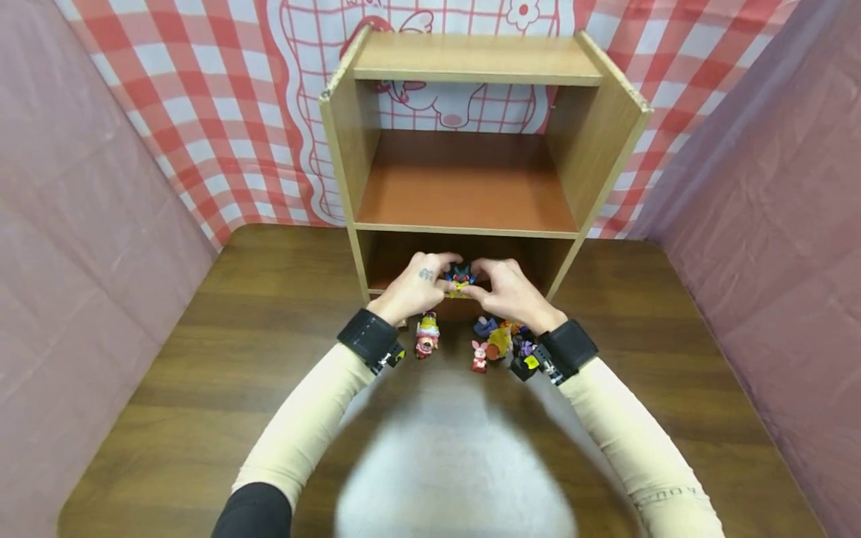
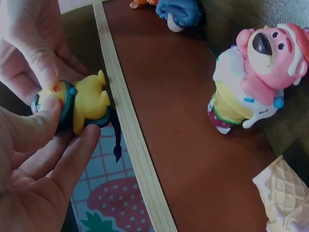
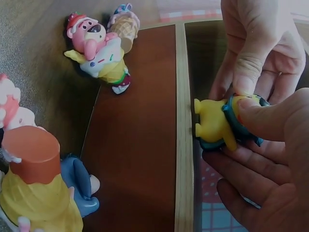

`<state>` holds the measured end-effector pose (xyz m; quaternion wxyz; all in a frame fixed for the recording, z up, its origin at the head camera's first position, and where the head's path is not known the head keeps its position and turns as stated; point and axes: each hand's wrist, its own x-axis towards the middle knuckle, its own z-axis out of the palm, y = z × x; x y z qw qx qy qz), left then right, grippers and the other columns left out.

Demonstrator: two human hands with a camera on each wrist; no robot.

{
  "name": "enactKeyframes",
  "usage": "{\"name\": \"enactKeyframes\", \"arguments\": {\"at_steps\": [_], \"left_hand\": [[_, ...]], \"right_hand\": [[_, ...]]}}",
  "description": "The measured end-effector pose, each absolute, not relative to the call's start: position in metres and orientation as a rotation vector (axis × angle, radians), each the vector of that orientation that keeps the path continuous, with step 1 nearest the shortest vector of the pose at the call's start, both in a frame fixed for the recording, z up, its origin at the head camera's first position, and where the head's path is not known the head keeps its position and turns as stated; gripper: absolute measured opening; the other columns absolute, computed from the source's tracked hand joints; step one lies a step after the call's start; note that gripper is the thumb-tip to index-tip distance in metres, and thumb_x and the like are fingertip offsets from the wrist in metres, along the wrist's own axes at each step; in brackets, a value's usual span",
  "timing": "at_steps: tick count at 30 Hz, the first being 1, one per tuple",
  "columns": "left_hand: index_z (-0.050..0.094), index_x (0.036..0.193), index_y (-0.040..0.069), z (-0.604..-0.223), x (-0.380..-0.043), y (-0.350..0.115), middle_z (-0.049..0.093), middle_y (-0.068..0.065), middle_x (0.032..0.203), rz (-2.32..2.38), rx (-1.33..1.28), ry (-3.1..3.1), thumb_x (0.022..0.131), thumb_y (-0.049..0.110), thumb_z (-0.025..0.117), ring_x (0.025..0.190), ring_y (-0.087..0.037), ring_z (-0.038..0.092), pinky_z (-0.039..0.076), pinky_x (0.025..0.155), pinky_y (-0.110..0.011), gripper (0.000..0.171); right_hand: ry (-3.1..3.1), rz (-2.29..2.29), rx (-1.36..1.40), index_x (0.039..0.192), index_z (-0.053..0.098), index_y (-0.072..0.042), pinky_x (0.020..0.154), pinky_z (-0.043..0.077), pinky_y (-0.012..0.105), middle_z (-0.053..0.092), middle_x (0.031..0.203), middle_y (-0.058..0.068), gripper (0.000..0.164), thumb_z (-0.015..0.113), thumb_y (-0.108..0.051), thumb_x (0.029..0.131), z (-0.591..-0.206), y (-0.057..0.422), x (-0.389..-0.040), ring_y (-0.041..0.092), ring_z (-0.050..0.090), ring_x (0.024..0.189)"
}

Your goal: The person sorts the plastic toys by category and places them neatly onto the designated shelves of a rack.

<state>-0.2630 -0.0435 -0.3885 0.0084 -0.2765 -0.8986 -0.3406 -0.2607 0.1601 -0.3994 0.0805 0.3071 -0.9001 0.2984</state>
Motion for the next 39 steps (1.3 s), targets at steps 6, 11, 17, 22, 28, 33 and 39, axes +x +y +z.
{"name": "enactKeyframes", "arguments": {"at_steps": [6, 11, 17, 22, 28, 33, 39], "left_hand": [[0.063, 0.133, 0.002, -0.387, -0.271, -0.043, 0.073, -0.015, 0.109, -1.058, -0.857, -2.824, 0.088, 0.000, 0.068, 0.098, -0.024, 0.067, 0.055, 0.087, -0.035, 0.046], [0.064, 0.131, 0.005, -0.387, -0.273, -0.044, 0.072, -0.014, 0.107, -1.063, -0.837, -2.861, 0.087, 0.000, 0.069, 0.094, -0.023, 0.067, 0.055, 0.083, -0.034, 0.045], [0.063, 0.128, 0.006, -0.388, -0.278, -0.044, 0.071, -0.014, 0.107, -1.071, -0.825, -2.846, 0.088, 0.001, 0.069, 0.092, -0.024, 0.066, 0.054, 0.081, -0.035, 0.040], [0.063, 0.126, 0.007, -0.388, -0.283, -0.043, 0.071, -0.014, 0.106, -1.091, -0.817, -2.824, 0.088, 0.002, 0.070, 0.092, -0.024, 0.066, 0.053, 0.081, -0.034, 0.038], [0.062, 0.127, 0.009, -0.387, -0.287, -0.039, 0.068, -0.014, 0.113, -1.068, -0.786, -2.868, 0.089, 0.004, 0.070, 0.102, -0.028, 0.061, 0.050, 0.089, -0.037, 0.039], [0.061, 0.132, 0.012, -0.387, -0.290, -0.038, 0.065, -0.014, 0.121, -1.040, -0.732, -2.916, 0.092, 0.009, 0.070, 0.116, -0.033, 0.055, 0.045, 0.101, -0.044, 0.041], [0.060, 0.134, 0.013, -0.388, -0.291, -0.040, 0.066, -0.016, 0.124, -1.060, -0.741, -2.917, 0.091, 0.006, 0.068, 0.120, -0.031, 0.058, 0.045, 0.104, -0.044, 0.044]], "right_hand": [[-2.721, 0.899, 0.853, 0.102, 0.069, 0.000, 0.086, 0.057, 0.044, 0.076, 0.099, 0.016, 0.023, 0.077, -0.017, 0.089, -0.399, 0.157, -0.267, 0.030, 0.073, 0.097], [-2.739, 0.881, 0.849, 0.100, 0.069, -0.002, 0.082, 0.057, 0.043, 0.076, 0.095, 0.014, 0.022, 0.077, -0.020, 0.089, -0.401, 0.156, -0.269, 0.029, 0.073, 0.093], [-2.750, 0.787, 0.859, 0.097, 0.067, -0.004, 0.071, 0.052, 0.040, 0.073, 0.087, 0.009, 0.021, 0.075, -0.022, 0.091, -0.397, 0.155, -0.275, 0.024, 0.066, 0.076], [-2.762, 0.780, 0.849, 0.099, 0.067, -0.004, 0.074, 0.054, 0.042, 0.075, 0.092, 0.012, 0.021, 0.074, -0.021, 0.091, -0.395, 0.156, -0.280, 0.027, 0.069, 0.081], [-2.775, 0.836, 0.800, 0.103, 0.067, -0.001, 0.083, 0.055, 0.046, 0.076, 0.098, 0.017, 0.024, 0.075, -0.020, 0.091, -0.397, 0.159, -0.282, 0.032, 0.073, 0.094], [-2.792, 0.825, 0.774, 0.105, 0.068, -0.001, 0.087, 0.051, 0.046, 0.075, 0.098, 0.015, 0.026, 0.074, -0.022, 0.090, -0.398, 0.158, -0.286, 0.031, 0.071, 0.092], [-2.816, 0.800, 0.765, 0.102, 0.068, -0.002, 0.092, 0.045, 0.048, 0.075, 0.095, 0.014, 0.025, 0.074, -0.023, 0.090, -0.396, 0.156, -0.289, 0.031, 0.070, 0.090]]}}
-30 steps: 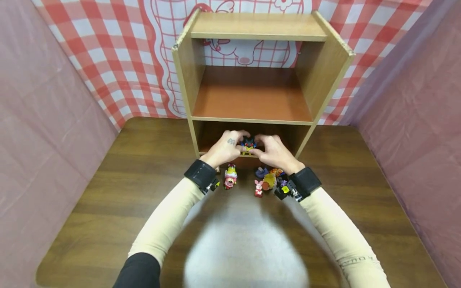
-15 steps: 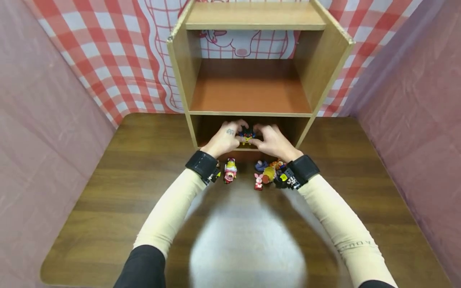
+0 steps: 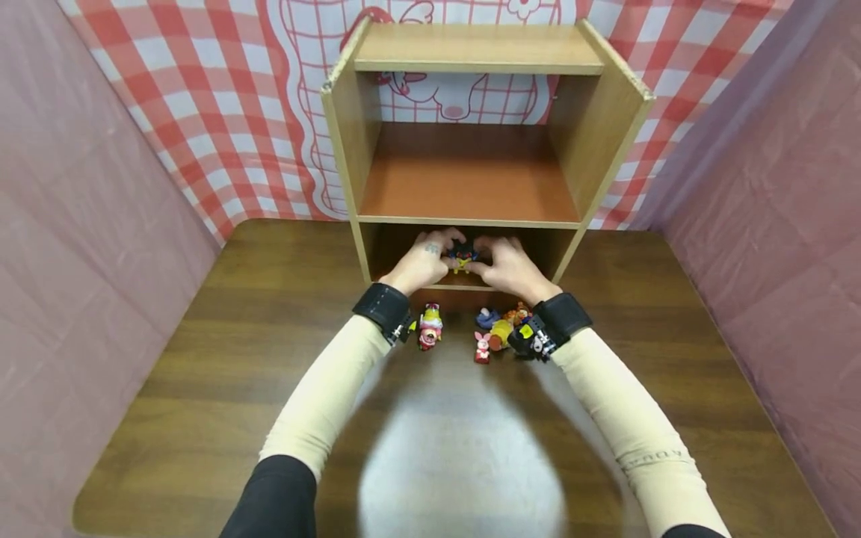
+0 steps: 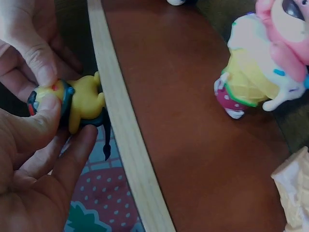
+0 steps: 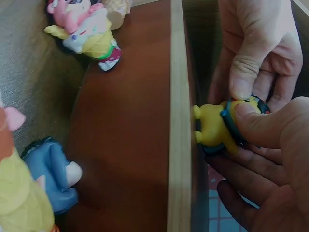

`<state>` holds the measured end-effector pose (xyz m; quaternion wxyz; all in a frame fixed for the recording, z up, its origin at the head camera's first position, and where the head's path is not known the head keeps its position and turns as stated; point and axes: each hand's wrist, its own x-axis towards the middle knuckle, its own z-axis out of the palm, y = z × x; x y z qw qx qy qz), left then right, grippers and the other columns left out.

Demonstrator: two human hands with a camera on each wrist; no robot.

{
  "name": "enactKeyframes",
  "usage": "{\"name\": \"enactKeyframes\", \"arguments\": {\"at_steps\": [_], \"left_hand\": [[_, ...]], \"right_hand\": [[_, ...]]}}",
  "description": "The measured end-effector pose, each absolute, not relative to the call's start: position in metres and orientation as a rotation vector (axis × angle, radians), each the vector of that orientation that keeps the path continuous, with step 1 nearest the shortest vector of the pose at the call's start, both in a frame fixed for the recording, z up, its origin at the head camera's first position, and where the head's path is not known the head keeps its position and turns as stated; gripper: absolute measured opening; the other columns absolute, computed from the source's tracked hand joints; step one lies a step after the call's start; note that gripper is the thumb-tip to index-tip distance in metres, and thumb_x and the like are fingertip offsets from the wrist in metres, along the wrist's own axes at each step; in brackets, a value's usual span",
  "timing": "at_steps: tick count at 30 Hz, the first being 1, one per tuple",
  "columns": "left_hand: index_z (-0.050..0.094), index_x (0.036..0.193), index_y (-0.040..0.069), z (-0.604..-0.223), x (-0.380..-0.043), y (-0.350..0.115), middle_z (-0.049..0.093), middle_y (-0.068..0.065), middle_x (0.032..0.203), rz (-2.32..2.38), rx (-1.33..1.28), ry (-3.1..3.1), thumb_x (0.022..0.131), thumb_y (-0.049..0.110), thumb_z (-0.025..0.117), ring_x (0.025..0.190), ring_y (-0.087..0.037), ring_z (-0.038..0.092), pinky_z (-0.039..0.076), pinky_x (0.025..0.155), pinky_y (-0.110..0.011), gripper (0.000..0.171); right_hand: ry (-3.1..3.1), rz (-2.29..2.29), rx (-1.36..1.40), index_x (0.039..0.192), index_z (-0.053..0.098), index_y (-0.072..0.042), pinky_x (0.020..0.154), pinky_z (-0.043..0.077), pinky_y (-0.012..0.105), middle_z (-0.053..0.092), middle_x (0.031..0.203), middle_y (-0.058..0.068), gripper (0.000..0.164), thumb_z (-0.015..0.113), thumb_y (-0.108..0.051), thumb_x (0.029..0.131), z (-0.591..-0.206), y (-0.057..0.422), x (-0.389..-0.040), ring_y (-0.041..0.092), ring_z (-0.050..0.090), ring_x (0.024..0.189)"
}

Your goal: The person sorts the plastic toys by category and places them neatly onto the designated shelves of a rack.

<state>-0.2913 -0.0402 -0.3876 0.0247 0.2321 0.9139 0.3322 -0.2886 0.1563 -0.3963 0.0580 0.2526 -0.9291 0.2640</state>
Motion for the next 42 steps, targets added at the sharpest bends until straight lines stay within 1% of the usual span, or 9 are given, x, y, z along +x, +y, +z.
{"name": "enactKeyframes", "arguments": {"at_steps": [5, 10, 19, 22, 28, 31, 33, 38, 42], "left_hand": [[0.060, 0.135, 0.011, -0.388, -0.295, -0.040, 0.067, -0.016, 0.124, 1.047, 0.735, 2.833, 0.093, 0.007, 0.069, 0.121, -0.030, 0.058, 0.041, 0.108, -0.044, 0.044], [0.059, 0.137, 0.010, -0.392, -0.294, -0.040, 0.068, -0.016, 0.124, 1.072, 0.737, 2.828, 0.093, 0.006, 0.069, 0.121, -0.028, 0.061, 0.043, 0.108, -0.042, 0.046], [0.043, 0.153, 0.012, -0.397, -0.291, -0.041, 0.070, -0.016, 0.122, 1.167, 0.646, 2.842, 0.092, 0.009, 0.072, 0.121, -0.031, 0.061, 0.043, 0.110, -0.039, 0.068], [0.045, 0.152, 0.012, -0.397, -0.291, -0.042, 0.070, -0.017, 0.121, 1.178, 0.650, 2.838, 0.092, 0.009, 0.073, 0.120, -0.030, 0.063, 0.046, 0.108, -0.039, 0.067], [0.050, 0.149, 0.014, -0.398, -0.293, -0.043, 0.069, -0.016, 0.125, 1.174, 0.671, 2.825, 0.092, 0.009, 0.071, 0.122, -0.028, 0.062, 0.042, 0.111, -0.040, 0.061], [0.052, 0.147, 0.012, -0.400, -0.293, -0.046, 0.068, -0.018, 0.126, 1.214, 0.674, 2.808, 0.093, 0.008, 0.072, 0.121, -0.029, 0.063, 0.045, 0.108, -0.040, 0.058], [0.053, 0.146, 0.008, -0.401, -0.293, -0.048, 0.067, -0.020, 0.128, 1.250, 0.688, 2.794, 0.092, 0.006, 0.072, 0.121, -0.030, 0.064, 0.048, 0.106, -0.040, 0.057], [0.050, 0.145, 0.001, -0.404, -0.293, -0.050, 0.063, -0.019, 0.138, 1.260, 0.710, 2.759, 0.091, 0.003, 0.071, 0.125, -0.030, 0.063, 0.042, 0.113, -0.038, 0.058], [0.048, 0.146, 0.000, -0.408, -0.293, -0.048, 0.059, -0.020, 0.143, 1.306, 0.725, 2.717, 0.091, 0.000, 0.070, 0.129, -0.031, 0.060, 0.043, 0.112, -0.037, 0.060]], "right_hand": [[-2.768, 0.802, 0.765, 0.097, 0.068, -0.003, 0.084, 0.045, 0.046, 0.073, 0.087, 0.012, 0.020, 0.076, -0.020, 0.089, -0.396, 0.154, -0.291, 0.028, 0.067, 0.082], [-2.796, 0.813, 0.735, 0.100, 0.069, -0.002, 0.078, 0.050, 0.043, 0.073, 0.089, 0.012, 0.023, 0.077, -0.021, 0.089, -0.397, 0.155, -0.291, 0.027, 0.068, 0.082], [-2.808, 0.901, 0.661, 0.107, 0.069, 0.003, 0.083, 0.055, 0.046, 0.076, 0.096, 0.018, 0.030, 0.079, -0.018, 0.088, -0.399, 0.156, -0.290, 0.032, 0.073, 0.090], [-2.800, 0.876, 0.677, 0.105, 0.068, 0.003, 0.082, 0.054, 0.046, 0.075, 0.093, 0.018, 0.028, 0.078, -0.018, 0.089, -0.400, 0.154, -0.290, 0.032, 0.073, 0.087], [-2.786, 0.831, 0.679, 0.103, 0.068, 0.001, 0.078, 0.053, 0.045, 0.074, 0.089, 0.015, 0.025, 0.078, -0.017, 0.089, -0.400, 0.152, -0.291, 0.030, 0.071, 0.083], [-2.780, 0.824, 0.698, 0.103, 0.069, 0.000, 0.076, 0.052, 0.045, 0.074, 0.089, 0.015, 0.024, 0.078, -0.018, 0.089, -0.400, 0.150, -0.291, 0.031, 0.069, 0.081], [-2.778, 0.853, 0.708, 0.103, 0.069, 0.001, 0.078, 0.054, 0.045, 0.074, 0.092, 0.016, 0.025, 0.078, -0.018, 0.090, -0.400, 0.150, -0.291, 0.031, 0.071, 0.084], [-2.825, 1.038, 0.692, 0.114, 0.066, 0.003, 0.090, 0.057, 0.046, 0.074, 0.110, 0.022, 0.031, 0.076, -0.015, 0.092, -0.400, 0.152, -0.292, 0.035, 0.072, 0.103], [-2.860, 1.080, 0.687, 0.122, 0.064, 0.006, 0.093, 0.056, 0.047, 0.072, 0.115, 0.024, 0.039, 0.076, -0.016, 0.092, -0.400, 0.158, -0.292, 0.037, 0.071, 0.107]]}}
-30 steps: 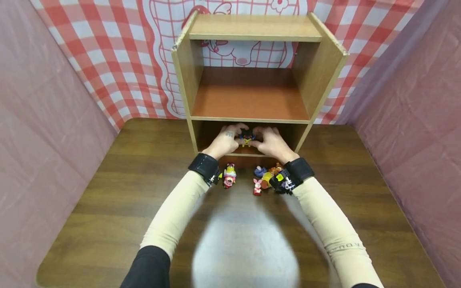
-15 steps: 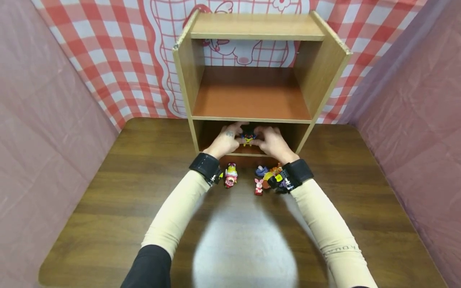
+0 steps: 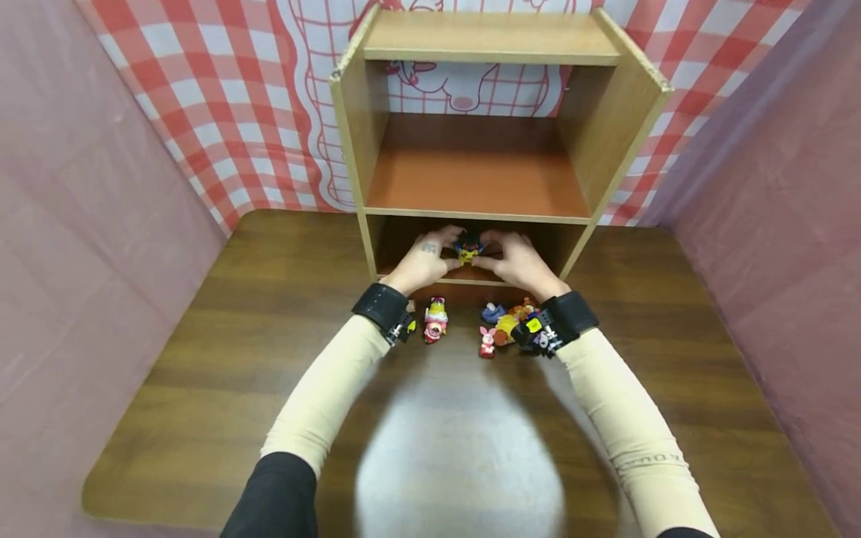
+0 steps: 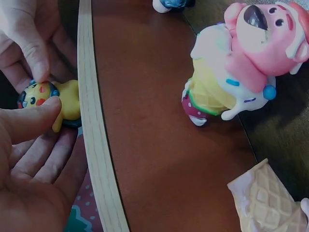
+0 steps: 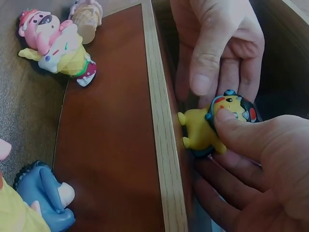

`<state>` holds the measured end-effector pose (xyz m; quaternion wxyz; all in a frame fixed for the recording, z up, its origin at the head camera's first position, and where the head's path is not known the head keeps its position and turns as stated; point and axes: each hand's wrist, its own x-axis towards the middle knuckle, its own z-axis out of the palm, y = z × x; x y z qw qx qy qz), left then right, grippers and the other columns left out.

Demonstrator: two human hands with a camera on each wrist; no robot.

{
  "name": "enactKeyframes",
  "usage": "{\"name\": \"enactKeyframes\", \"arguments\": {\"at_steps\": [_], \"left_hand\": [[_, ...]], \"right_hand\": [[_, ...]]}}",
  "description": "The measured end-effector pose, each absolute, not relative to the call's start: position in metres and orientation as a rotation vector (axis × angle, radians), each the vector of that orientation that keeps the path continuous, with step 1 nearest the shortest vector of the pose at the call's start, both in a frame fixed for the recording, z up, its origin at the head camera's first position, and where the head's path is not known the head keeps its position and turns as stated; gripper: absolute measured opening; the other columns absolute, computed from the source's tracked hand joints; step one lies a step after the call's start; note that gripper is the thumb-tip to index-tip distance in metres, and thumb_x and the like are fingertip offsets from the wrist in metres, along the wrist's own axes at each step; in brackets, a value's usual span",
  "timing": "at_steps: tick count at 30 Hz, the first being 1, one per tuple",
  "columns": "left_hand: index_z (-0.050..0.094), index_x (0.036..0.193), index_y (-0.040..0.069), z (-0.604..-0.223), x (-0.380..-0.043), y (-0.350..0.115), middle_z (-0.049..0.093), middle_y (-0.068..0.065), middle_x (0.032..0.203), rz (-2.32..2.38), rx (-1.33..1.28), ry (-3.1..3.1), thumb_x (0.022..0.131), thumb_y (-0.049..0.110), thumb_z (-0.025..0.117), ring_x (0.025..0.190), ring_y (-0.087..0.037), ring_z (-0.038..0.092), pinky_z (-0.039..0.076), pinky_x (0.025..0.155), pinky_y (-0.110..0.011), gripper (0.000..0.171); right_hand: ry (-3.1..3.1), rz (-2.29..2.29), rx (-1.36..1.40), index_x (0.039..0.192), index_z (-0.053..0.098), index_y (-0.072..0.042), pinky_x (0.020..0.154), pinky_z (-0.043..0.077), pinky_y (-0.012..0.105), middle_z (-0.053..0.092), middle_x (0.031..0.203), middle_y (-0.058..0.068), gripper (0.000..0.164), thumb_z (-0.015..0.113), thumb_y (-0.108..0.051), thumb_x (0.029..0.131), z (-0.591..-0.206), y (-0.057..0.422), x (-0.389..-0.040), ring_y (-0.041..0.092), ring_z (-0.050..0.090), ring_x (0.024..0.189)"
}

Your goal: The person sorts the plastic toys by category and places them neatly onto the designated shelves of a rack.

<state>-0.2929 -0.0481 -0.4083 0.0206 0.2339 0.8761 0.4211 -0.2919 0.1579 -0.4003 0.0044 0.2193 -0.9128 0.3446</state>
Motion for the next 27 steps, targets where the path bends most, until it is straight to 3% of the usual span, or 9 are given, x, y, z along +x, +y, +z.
{"name": "enactKeyframes", "arguments": {"at_steps": [5, 16, 19, 22, 27], "left_hand": [[0.048, 0.147, 0.000, -0.412, -0.292, -0.045, 0.059, -0.020, 0.143, 1.308, 0.765, 2.715, 0.092, -0.001, 0.066, 0.129, -0.031, 0.059, 0.043, 0.112, -0.036, 0.058], [0.032, 0.154, -0.002, -0.413, -0.283, -0.069, 0.051, -0.023, 0.146, 1.519, 0.762, 2.599, 0.093, -0.008, 0.061, 0.135, -0.034, 0.055, 0.045, 0.112, -0.040, 0.068], [0.037, 0.151, -0.003, -0.414, -0.279, -0.079, 0.055, -0.025, 0.141, 1.565, 0.745, 2.619, 0.092, -0.007, 0.062, 0.128, -0.034, 0.059, 0.049, 0.106, -0.043, 0.064], [0.051, 0.140, -0.005, -0.417, -0.272, -0.088, 0.065, -0.023, 0.125, 1.598, 0.687, 2.679, 0.091, -0.003, 0.064, 0.112, -0.031, 0.067, 0.055, 0.095, -0.041, 0.051], [0.070, 0.112, -0.001, -0.422, -0.253, -0.101, 0.074, -0.011, 0.093, 1.463, 0.568, 2.813, 0.091, 0.009, 0.065, 0.083, -0.021, 0.071, 0.056, 0.076, -0.030, 0.023]], "right_hand": [[-2.874, 1.105, 0.712, 0.125, 0.061, 0.008, 0.093, 0.056, 0.049, 0.071, 0.116, 0.026, 0.045, 0.078, -0.013, 0.090, -0.402, 0.166, -0.291, 0.038, 0.071, 0.108], [-2.806, 1.208, 0.681, 0.142, 0.051, 0.003, 0.098, 0.052, 0.049, 0.069, 0.120, 0.022, 0.057, 0.075, -0.011, 0.092, -0.408, 0.173, -0.286, 0.037, 0.067, 0.116], [-2.765, 1.225, 0.662, 0.135, 0.056, 0.004, 0.097, 0.053, 0.048, 0.069, 0.119, 0.022, 0.049, 0.075, -0.010, 0.092, -0.410, 0.175, -0.282, 0.037, 0.068, 0.114], [-2.717, 1.221, 0.639, 0.123, 0.061, 0.004, 0.094, 0.055, 0.044, 0.070, 0.114, 0.021, 0.037, 0.076, -0.011, 0.091, -0.412, 0.177, -0.277, 0.035, 0.070, 0.108], [-2.657, 1.191, 0.625, 0.106, 0.066, 0.001, 0.077, 0.056, 0.021, 0.072, 0.099, 0.015, 0.024, 0.078, -0.012, 0.090, -0.414, 0.179, -0.264, 0.023, 0.070, 0.089]]}}
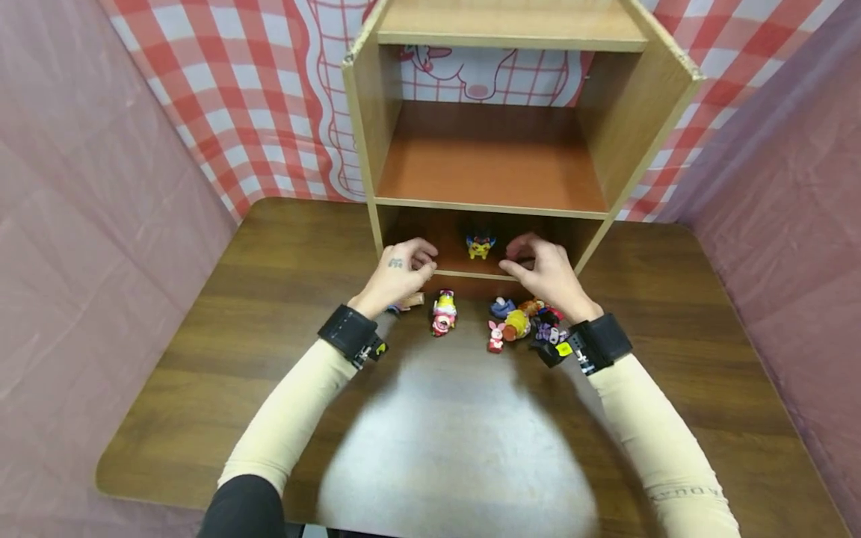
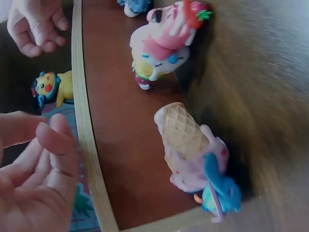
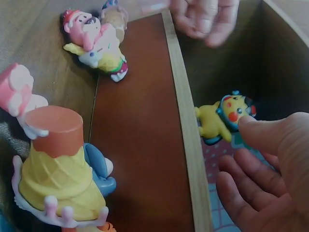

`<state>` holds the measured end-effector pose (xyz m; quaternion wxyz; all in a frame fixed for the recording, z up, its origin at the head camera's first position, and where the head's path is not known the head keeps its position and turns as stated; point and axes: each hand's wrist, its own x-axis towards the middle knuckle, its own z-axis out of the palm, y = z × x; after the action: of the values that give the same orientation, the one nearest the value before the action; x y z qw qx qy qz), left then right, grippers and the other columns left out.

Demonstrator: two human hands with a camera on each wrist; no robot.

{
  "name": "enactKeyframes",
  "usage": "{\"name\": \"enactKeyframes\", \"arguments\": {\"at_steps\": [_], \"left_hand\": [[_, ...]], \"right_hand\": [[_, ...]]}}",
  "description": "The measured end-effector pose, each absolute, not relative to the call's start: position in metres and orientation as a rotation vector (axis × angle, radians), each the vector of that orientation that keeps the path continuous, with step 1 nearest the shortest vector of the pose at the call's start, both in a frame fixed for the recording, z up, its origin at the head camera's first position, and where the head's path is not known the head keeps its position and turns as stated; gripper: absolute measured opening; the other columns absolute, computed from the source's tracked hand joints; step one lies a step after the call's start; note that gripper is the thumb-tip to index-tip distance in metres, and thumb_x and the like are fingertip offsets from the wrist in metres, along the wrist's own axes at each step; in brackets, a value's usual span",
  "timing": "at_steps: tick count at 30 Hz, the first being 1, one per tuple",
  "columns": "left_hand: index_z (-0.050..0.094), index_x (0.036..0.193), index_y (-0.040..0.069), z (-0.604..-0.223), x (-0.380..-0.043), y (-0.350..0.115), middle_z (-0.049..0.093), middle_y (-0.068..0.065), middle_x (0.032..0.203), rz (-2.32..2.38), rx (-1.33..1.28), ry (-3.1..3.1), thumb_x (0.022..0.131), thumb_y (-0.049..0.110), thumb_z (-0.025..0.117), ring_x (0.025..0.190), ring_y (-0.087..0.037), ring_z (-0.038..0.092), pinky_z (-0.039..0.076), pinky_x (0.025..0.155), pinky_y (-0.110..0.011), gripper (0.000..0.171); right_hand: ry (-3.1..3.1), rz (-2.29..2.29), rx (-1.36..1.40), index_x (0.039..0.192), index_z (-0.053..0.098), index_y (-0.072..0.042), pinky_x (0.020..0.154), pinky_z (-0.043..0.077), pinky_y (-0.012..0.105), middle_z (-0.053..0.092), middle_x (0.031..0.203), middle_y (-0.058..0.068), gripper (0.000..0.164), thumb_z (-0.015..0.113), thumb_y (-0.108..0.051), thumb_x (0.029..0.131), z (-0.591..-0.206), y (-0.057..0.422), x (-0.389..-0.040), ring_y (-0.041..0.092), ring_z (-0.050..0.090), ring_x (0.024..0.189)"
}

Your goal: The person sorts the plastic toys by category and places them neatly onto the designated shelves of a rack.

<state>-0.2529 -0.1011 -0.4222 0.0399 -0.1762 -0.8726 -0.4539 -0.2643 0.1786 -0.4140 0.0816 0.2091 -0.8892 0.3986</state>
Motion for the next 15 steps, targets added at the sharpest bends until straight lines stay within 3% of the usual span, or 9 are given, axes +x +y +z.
{"name": "enactKeyframes", "arguments": {"at_steps": [3, 6, 11, 15], "left_hand": [[0.073, 0.099, 0.004, -0.425, -0.241, -0.103, 0.075, -0.007, 0.086, -1.287, -0.490, -2.777, 0.091, 0.014, 0.069, 0.074, -0.017, 0.070, 0.056, 0.069, -0.028, 0.014], [0.074, 0.092, 0.005, -0.429, -0.231, -0.103, 0.076, -0.007, 0.084, -1.204, -0.425, -2.866, 0.090, 0.018, 0.073, 0.073, -0.016, 0.071, 0.057, 0.067, -0.028, 0.013], [0.075, 0.088, 0.005, -0.436, -0.221, -0.099, 0.076, -0.007, 0.082, -1.161, -0.374, -2.939, 0.088, 0.019, 0.076, 0.070, -0.014, 0.071, 0.057, 0.065, -0.025, 0.014], [0.073, 0.088, 0.006, -0.439, -0.216, -0.093, 0.072, -0.001, 0.068, -1.169, -0.353, -2.986, 0.088, 0.021, 0.076, 0.056, -0.012, 0.067, 0.055, 0.056, -0.026, 0.015]], "right_hand": [[-2.605, 1.198, 0.693, 0.098, 0.068, -0.001, 0.068, 0.051, 0.013, 0.073, 0.089, 0.012, 0.017, 0.079, -0.010, 0.088, -0.413, 0.180, -0.257, 0.015, 0.067, 0.077], [-2.576, 1.218, 0.804, 0.092, 0.070, -0.004, 0.063, 0.049, 0.013, 0.073, 0.082, 0.008, 0.012, 0.080, -0.010, 0.088, -0.412, 0.178, -0.251, 0.011, 0.065, 0.070], [-2.605, 1.205, 0.944, 0.094, 0.071, -0.008, 0.064, 0.051, 0.017, 0.074, 0.083, 0.003, 0.010, 0.079, -0.012, 0.089, -0.413, 0.173, -0.248, 0.010, 0.067, 0.072], [-2.653, 1.133, 1.002, 0.100, 0.074, -0.005, 0.068, 0.054, 0.023, 0.076, 0.088, 0.004, 0.013, 0.078, -0.011, 0.089, -0.416, 0.169, -0.248, 0.013, 0.070, 0.078]]}}
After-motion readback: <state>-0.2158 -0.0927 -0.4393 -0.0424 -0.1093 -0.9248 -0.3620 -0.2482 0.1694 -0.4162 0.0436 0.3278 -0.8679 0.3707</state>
